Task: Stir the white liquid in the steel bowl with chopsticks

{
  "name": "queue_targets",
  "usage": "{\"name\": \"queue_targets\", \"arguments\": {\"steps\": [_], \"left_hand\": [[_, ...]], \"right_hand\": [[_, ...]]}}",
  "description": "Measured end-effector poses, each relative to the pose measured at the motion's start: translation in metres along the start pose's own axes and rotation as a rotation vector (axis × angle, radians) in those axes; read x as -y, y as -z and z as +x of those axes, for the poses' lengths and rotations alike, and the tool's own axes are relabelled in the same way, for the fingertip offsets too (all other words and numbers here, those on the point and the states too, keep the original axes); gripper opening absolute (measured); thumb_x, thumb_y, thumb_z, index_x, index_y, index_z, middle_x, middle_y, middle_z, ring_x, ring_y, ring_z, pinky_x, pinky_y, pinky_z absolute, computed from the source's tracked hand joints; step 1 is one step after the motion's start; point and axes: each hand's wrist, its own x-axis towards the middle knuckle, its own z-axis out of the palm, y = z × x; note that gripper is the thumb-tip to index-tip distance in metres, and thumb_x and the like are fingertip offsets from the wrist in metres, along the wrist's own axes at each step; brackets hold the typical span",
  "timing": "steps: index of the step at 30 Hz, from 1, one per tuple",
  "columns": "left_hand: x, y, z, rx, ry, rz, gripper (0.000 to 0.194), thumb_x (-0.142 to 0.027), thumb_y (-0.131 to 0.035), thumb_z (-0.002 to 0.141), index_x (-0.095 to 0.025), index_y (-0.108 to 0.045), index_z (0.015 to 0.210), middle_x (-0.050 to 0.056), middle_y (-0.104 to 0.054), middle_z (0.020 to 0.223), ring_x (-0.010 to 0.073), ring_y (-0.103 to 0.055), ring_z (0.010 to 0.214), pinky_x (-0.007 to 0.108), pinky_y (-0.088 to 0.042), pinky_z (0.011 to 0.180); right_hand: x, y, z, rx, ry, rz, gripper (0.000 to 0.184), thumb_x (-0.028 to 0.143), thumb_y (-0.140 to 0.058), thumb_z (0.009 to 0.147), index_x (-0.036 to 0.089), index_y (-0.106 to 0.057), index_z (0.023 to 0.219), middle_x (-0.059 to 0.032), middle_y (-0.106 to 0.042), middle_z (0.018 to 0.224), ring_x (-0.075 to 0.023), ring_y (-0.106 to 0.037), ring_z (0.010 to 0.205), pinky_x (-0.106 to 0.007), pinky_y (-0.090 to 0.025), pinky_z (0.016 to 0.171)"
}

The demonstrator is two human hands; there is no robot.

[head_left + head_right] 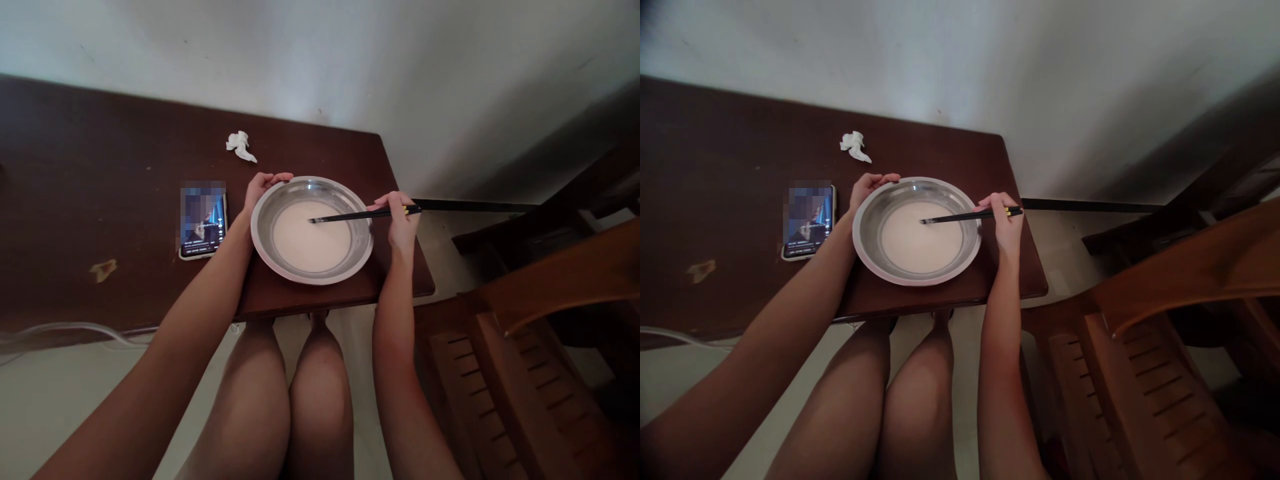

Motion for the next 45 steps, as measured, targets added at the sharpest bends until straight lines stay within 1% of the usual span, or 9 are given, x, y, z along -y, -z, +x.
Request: {"name": "queue_targets", "arguments": {"steps": [2,7,13,18,24,30,35,41,45], "left_hand": [[0.0001,-0.0001,-0.0002,0.000,0.004,-0.007,0.033,-0.026,-0.034,0.085,-0.016,-0.066,0.081,0.003,-0.068,0.066,0.0172,-0.066,0.070,0.027,-0.053,0.069],[-0.0003,-0.0002,-0.0005,0.010,0.006,-0.005,0.033,-0.027,-0.035,0.086,-0.018,-0.065,0.076,0.002,-0.066,0.063,0.0158,-0.065,0.064,0.025,-0.052,0.068],[0.0001,0.0002,-0.0004,0.022,-0.005,-0.004,0.031,-0.025,-0.036,0.084,-0.016,-0.064,0.076,0.003,-0.067,0.065,0.0153,-0.064,0.063,0.025,-0.052,0.067],[0.0006,0.0008,0.0003,-0.002,-0.014,0.023,0.032,-0.025,-0.035,0.083,-0.016,-0.065,0.080,0.003,-0.068,0.068,0.0179,-0.067,0.073,0.028,-0.053,0.072],[-0.0012,-0.0009,-0.0009,0.004,0.011,-0.009,0.034,-0.023,-0.033,0.084,-0.016,-0.065,0.076,0.003,-0.068,0.065,0.0167,-0.067,0.071,0.026,-0.053,0.071],[-0.0023,-0.0031,-0.0039,-0.018,0.011,-0.004,0.034,-0.023,-0.033,0.084,-0.016,-0.066,0.081,0.003,-0.068,0.064,0.0181,-0.068,0.076,0.027,-0.054,0.072],[-0.0007,-0.0006,-0.0014,-0.003,0.000,-0.020,0.033,-0.024,-0.034,0.084,-0.015,-0.066,0.084,0.004,-0.069,0.067,0.0181,-0.068,0.075,0.028,-0.054,0.073],[-0.0005,-0.0004,-0.0001,-0.012,0.005,-0.016,0.033,-0.024,-0.034,0.085,-0.015,-0.065,0.079,0.003,-0.068,0.066,0.0172,-0.067,0.072,0.026,-0.053,0.072],[-0.0013,-0.0003,0.0007,0.004,0.012,-0.026,0.035,-0.023,-0.033,0.086,-0.014,-0.065,0.076,0.003,-0.067,0.064,0.0150,-0.066,0.067,0.024,-0.053,0.070]], "right_hand": [[-0.0007,0.0007,-0.0001,-0.029,-0.023,0.027,0.037,0.047,-0.044,0.087,0.022,-0.059,0.065,0.0056,-0.059,0.054,-0.0089,-0.063,0.051,-0.025,-0.050,0.059],[0.0030,-0.0021,-0.0018,0.148,-0.007,0.010,0.032,0.045,-0.050,0.085,0.022,-0.063,0.067,0.0045,-0.061,0.057,-0.0106,-0.066,0.061,-0.026,-0.052,0.065],[-0.0004,0.0005,0.0005,-0.034,-0.025,0.021,0.036,0.047,-0.046,0.086,0.021,-0.059,0.065,0.0049,-0.059,0.057,-0.0095,-0.064,0.055,-0.026,-0.051,0.061],[0.0034,-0.0024,-0.0022,0.161,-0.025,0.007,0.033,0.046,-0.050,0.085,0.022,-0.063,0.066,0.0038,-0.062,0.057,-0.0108,-0.065,0.061,-0.027,-0.052,0.064],[0.0005,0.0002,0.0002,-0.036,-0.023,0.040,0.036,0.046,-0.047,0.086,0.021,-0.060,0.063,0.0052,-0.059,0.055,-0.0092,-0.063,0.053,-0.026,-0.051,0.060],[0.0053,-0.0035,-0.0026,0.192,-0.011,0.043,0.029,0.039,-0.051,0.085,0.022,-0.065,0.067,0.0041,-0.063,0.058,-0.0105,-0.066,0.063,-0.026,-0.051,0.065],[0.0006,-0.0008,0.0006,-0.032,-0.001,0.082,0.030,0.039,-0.048,0.087,0.022,-0.063,0.068,0.0057,-0.062,0.056,-0.0092,-0.065,0.055,-0.025,-0.050,0.062],[0.0028,-0.0023,-0.0014,0.172,-0.009,0.051,0.030,0.042,-0.052,0.085,0.021,-0.064,0.066,0.0044,-0.063,0.057,-0.0108,-0.066,0.061,-0.026,-0.051,0.064],[0.0006,-0.0012,0.0005,0.050,0.018,0.017,0.030,0.043,-0.051,0.085,0.022,-0.064,0.069,0.0046,-0.065,0.061,-0.0101,-0.066,0.062,-0.026,-0.052,0.068]]}}
